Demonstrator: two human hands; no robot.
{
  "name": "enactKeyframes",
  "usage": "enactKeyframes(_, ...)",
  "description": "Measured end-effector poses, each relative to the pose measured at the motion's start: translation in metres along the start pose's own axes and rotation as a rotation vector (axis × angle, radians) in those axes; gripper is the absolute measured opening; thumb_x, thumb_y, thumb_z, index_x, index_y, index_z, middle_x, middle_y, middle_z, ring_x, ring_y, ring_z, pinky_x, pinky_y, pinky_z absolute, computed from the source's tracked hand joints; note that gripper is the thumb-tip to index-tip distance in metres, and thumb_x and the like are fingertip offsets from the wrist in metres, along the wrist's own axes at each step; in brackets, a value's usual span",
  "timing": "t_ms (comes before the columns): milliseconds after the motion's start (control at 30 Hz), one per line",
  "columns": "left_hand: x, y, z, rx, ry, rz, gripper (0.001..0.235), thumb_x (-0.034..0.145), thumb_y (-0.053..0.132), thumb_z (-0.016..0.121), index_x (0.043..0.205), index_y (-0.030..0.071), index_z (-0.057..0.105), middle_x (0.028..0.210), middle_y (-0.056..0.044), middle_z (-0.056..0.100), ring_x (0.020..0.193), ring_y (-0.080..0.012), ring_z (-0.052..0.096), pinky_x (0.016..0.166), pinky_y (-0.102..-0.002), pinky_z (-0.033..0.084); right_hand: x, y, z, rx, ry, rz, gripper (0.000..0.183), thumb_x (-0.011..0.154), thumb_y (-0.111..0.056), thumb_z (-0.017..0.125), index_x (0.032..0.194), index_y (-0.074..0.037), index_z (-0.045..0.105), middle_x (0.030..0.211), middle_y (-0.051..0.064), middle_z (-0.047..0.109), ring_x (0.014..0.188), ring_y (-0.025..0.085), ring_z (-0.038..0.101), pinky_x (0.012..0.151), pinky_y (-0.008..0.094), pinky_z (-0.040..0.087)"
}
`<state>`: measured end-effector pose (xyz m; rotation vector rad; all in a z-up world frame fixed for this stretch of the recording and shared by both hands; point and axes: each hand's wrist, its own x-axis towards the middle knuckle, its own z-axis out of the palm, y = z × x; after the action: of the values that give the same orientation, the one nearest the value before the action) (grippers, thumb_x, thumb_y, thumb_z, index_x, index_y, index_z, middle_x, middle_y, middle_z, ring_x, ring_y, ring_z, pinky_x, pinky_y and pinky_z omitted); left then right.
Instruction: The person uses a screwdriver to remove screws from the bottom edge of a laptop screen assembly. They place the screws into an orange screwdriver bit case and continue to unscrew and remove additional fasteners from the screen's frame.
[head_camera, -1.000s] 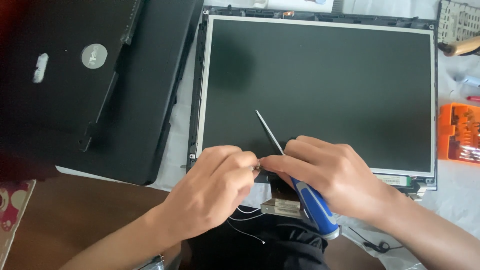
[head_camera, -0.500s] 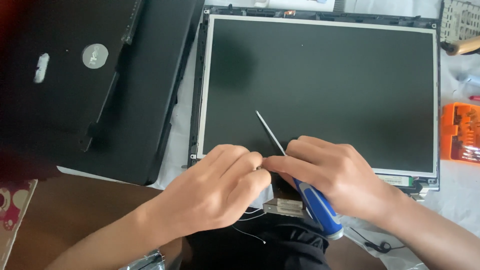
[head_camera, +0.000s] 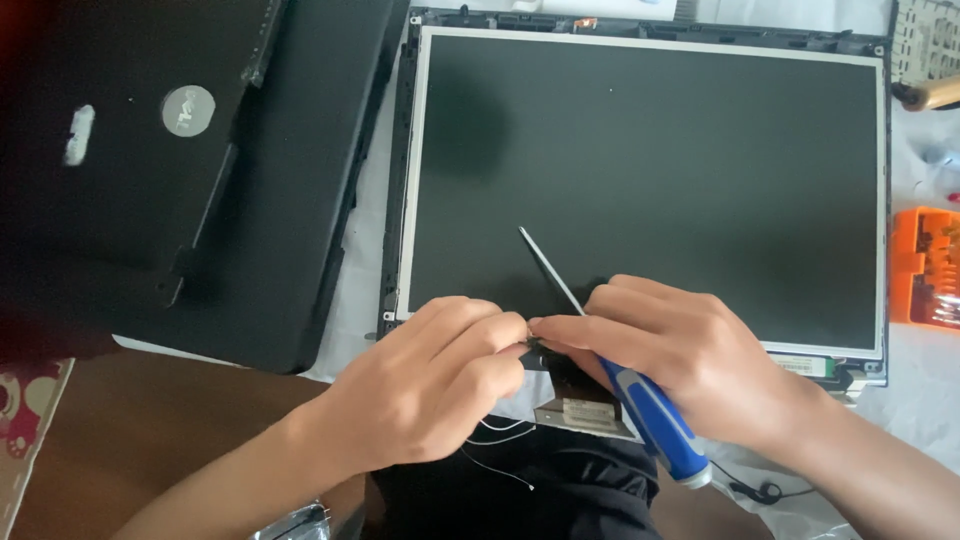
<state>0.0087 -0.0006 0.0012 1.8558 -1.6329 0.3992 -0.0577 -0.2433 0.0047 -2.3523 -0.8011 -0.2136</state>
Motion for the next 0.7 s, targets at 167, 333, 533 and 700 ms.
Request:
enactKeyframes(167, -0.007, -0.007, 0.002, -0.155, 0.004, -0.063, 0.02, 0.099, -0.014, 0.06, 0.093, 0.002, 0.049, 0.104, -0.016, 0.064, 0.09, -0.03, 0.059, 0.08, -0.043, 0.051, 0.0, -0.001, 0.001, 0.021, 0.046, 0.031, 0.026, 0.095, -0.003, 0.071, 0.121, -0.007, 0.068, 0.076, 0.002, 0.054, 0.061, 0.017, 0.049, 0.054, 0.029, 0.042)
enactKeyframes(333, -0.006, -0.01, -0.001, -0.234, 0.003, -0.089, 0.018, 0.098, -0.016, 0.055, 0.095, 0.002, 0.054, 0.105, -0.014, 0.067, 0.094, -0.0301, 0.062, 0.084, -0.044, 0.052, 0.008, -0.01, -0.008, 0.153, 0.089, 0.109, 0.024, 0.094, -0.007, 0.071, 0.117, -0.006, 0.069, 0.08, 0.004, 0.063, 0.06, 0.014, 0.061, 0.055, 0.025, 0.048)
enactKeyframes(533, 0.001, -0.011, -0.006, -0.116, -0.018, -0.01, 0.017, 0.1, -0.012, 0.055, 0.093, 0.004, 0.055, 0.1, -0.007, 0.069, 0.088, -0.0268, 0.059, 0.081, -0.042, 0.052, 0.006, -0.01, -0.013, 0.257, 0.132, 0.262, 0.033, 0.085, -0.029, 0.076, 0.112, -0.01, 0.07, 0.076, 0.0, 0.066, 0.059, 0.011, 0.059, 0.062, 0.023, 0.049)
enactKeyframes(700, 0.006, -0.013, -0.01, -0.036, -0.05, 0.022, 0.018, 0.099, -0.01, 0.059, 0.091, 0.006, 0.056, 0.094, -0.005, 0.068, 0.084, -0.0235, 0.059, 0.079, -0.039, 0.053, 0.008, -0.009, -0.012, 0.161, 0.068, 0.124, 0.033, 0.088, -0.03, 0.076, 0.113, -0.009, 0.069, 0.077, 0.002, 0.064, 0.059, 0.015, 0.058, 0.056, 0.025, 0.047)
